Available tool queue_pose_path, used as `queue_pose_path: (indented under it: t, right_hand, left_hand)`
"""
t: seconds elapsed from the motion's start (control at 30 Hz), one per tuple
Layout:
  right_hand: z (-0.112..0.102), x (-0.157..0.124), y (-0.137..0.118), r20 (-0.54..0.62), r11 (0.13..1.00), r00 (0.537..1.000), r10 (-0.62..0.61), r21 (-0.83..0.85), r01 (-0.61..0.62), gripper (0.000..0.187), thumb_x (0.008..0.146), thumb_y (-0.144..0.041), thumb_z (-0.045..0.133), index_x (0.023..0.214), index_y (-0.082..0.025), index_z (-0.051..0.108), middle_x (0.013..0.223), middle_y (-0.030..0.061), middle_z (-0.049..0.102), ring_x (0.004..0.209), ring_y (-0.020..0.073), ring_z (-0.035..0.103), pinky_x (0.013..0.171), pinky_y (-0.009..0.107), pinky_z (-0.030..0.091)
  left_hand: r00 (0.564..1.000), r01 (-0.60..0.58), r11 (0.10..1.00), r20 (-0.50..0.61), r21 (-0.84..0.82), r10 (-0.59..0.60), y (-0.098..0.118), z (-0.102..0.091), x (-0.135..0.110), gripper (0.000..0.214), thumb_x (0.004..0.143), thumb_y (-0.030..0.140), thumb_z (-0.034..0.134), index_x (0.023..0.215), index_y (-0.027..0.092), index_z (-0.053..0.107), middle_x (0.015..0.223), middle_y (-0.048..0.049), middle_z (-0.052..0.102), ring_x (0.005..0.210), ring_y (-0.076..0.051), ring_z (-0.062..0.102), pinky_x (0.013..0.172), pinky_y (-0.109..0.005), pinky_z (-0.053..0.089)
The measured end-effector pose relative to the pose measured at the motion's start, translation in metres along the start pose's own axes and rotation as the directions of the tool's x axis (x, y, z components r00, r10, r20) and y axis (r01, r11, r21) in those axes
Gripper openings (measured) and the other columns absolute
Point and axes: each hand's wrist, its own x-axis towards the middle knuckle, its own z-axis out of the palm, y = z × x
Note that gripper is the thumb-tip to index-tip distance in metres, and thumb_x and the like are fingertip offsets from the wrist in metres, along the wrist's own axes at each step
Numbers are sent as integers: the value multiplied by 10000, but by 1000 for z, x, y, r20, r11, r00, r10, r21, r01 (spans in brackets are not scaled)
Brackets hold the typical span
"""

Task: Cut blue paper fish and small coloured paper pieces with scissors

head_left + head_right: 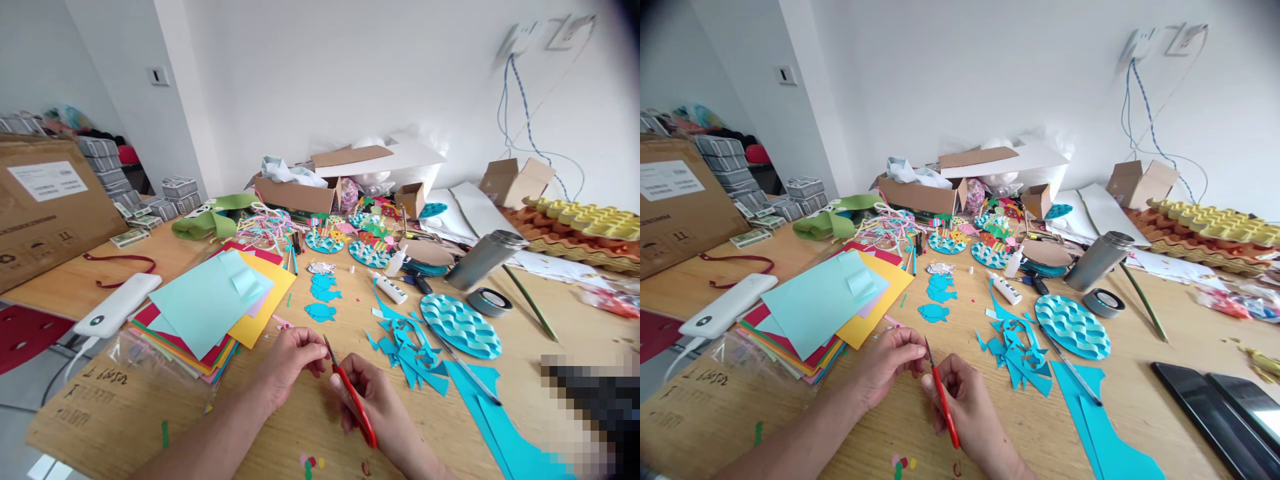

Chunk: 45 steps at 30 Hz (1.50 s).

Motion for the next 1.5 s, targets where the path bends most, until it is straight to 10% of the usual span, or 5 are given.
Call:
queue_pose_path:
  t: [1.5]
  right_hand:
    - [-1,1,2,29,999,1000,-6,35,5,475,702,-574,730,669,-201,438,411,-91,500,294,57,458,306,135,277]
  left_hand:
    - [1000,17,1000,5,20,-17,0,-4,2,125,595,247,686,627,137,635,548,3,605,525,-114,543,518,-232,400]
